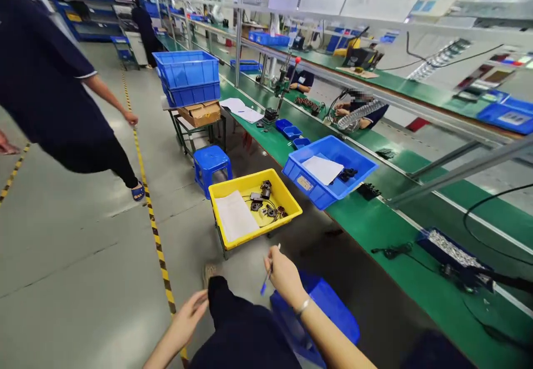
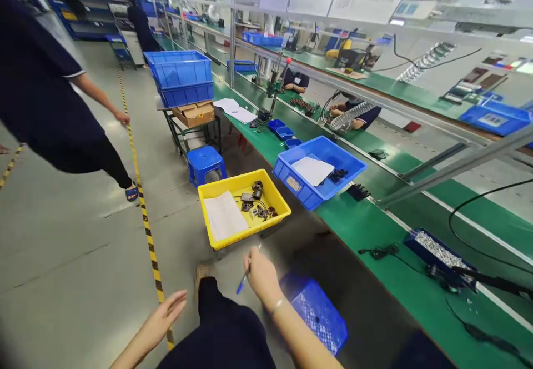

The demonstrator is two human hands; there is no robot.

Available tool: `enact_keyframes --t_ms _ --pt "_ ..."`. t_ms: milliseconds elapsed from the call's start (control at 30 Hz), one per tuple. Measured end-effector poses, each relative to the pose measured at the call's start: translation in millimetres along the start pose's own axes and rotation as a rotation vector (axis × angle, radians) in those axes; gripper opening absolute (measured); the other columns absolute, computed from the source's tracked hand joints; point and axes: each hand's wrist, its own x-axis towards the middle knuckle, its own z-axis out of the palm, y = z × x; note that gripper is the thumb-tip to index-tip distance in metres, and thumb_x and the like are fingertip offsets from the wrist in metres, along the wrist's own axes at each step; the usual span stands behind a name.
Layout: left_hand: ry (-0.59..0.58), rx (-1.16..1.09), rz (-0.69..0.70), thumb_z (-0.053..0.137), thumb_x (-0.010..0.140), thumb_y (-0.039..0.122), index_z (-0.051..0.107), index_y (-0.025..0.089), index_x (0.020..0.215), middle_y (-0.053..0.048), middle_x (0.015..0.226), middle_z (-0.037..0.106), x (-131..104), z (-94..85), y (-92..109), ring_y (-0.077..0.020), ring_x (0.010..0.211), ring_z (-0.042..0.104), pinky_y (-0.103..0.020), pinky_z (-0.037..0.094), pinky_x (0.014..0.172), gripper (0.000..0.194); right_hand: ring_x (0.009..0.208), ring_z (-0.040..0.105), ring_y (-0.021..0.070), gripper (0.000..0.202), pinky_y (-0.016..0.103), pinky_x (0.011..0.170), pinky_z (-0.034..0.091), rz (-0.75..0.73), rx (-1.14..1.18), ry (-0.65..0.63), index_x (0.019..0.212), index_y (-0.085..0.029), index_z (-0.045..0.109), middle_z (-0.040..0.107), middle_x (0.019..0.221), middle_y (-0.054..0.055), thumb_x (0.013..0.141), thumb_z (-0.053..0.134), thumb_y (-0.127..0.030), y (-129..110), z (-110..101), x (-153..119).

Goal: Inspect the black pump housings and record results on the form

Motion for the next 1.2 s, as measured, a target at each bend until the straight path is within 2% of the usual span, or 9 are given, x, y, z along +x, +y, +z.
enact_keyframes --t_ms 167,267,367,567,833,933,1067,1133,1200 --pt "-0.293 -0.218 0.167 0.051 0.079 0.072 0.042 0.023 0.138 -0.014 0.129 0.058 91.5 -77.6 79.0 -0.0228 0.1 0.067 -0.031 0.054 0.074 0.077 0.076 0.062 0.0235 0.009 0.029 0.067 0.044 -0.1 -0.141 0.006 0.095 -0.017 0.048 0.062 0.081 0.009 0.097 0.043 -0.024 -87.1 54.8 116.7" --pt "-0.311 -0.249 0.16 0.057 0.075 0.074 0.054 0.017 0.115 -0.004 0.083 0.063 139.5 -131.6 113.2 -0.0115 0.059 0.059 -0.023 0.042 0.052 0.07 0.075 0.063 0.0248 0.01 0.031 0.065 0.045 -0.178 -0.186 -0.009 0.096 -0.015 0.049 0.062 0.081 0.011 0.098 0.04 -0.02 -140.1 73.1 177.2" --pt "-0.286 -0.295 0.121 0.053 0.069 0.083 0.05 0.018 0.082 0.01 0.056 0.036 177.0 -177.6 137.5 -0.0037 0.041 0.03 -0.02 0.024 0.042 0.066 0.069 0.063 0.0243 0.004 0.03 0.06 0.045 -0.301 -0.233 -0.072 0.093 -0.017 0.05 0.064 0.08 0.01 0.093 0.051 -0.021 -181.2 79.5 225.1" --pt "-0.413 -0.403 0.013 0.047 0.072 0.085 0.04 0.022 0.081 0.012 0.057 0.024 249.2 -254.9 170.4 -0.0028 0.041 0.013 -0.02 0.014 0.042 0.063 0.059 0.065 0.0203 0.007 0.024 0.053 0.042 -0.412 -0.312 -0.139 0.087 -0.018 0.051 0.067 0.071 0.006 0.089 0.057 -0.022 -211.3 96.1 318.9" --pt "-0.676 -0.218 0.01 0.053 0.073 0.081 0.042 0.021 0.08 0.013 0.053 0.027 391.7 -367.8 221.7 -0.0029 0.039 0.017 -0.02 0.016 0.04 0.061 0.061 0.065 0.021 0.005 0.027 0.056 0.047 -0.152 -0.187 0.053 0.092 -0.015 0.053 0.067 0.071 0.007 0.09 0.049 -0.013 -243.6 143.9 446.4" --pt "-0.784 -0.11 0.057 0.053 0.071 0.083 0.044 0.021 0.083 0.013 0.051 0.028 433.6 -381.6 247.5 -0.0032 0.037 0.02 -0.02 0.018 0.039 0.064 0.075 0.069 0.0203 0.027 0.027 0.064 0.053 -0.044 -0.1 0.14 0.117 -0.013 0.052 0.071 0.09 0.01 0.091 0.047 -0.012 -254.5 140.9 465.8" --pt "-0.871 0.032 0.137 0.05 0.076 0.081 0.051 0.018 0.086 0.013 0.048 0.031 492.3 -365.7 281.1 -0.0038 0.035 0.023 -0.02 0.023 0.037 0.063 0.091 0.071 0.0199 0.058 0.03 0.08 0.057 0.228 0.059 0.437 0.151 -0.017 0.023 0.069 0.114 0.014 0.094 0.034 -0.011 -236.6 123.1 458.5" --pt "-0.83 0.097 0.176 0.048 0.088 0.068 0.055 0.016 0.088 0.011 0.051 0.037 532.4 -355.7 301.3 -0.004 0.035 0.028 -0.019 0.027 0.038 0.052 0.088 0.073 0.0198 0.057 0.03 0.078 0.059 0.43 0.102 0.583 0.151 -0.017 0.024 0.07 0.11 0.014 0.095 0.032 -0.015 -215.3 121.0 447.6" --pt "-0.73 0.147 0.211 0.048 0.096 0.053 0.057 0.014 0.092 0.008 0.059 0.046 581.1 -351.1 326.6 -0.0045 0.04 0.037 -0.019 0.034 0.041 0.04 0.086 0.073 0.0214 0.053 0.032 0.075 0.061 0.613 0.072 0.605 0.147 -0.014 0.033 0.071 0.108 0.015 0.095 0.033 -0.018 -189.3 126.3 439.0"
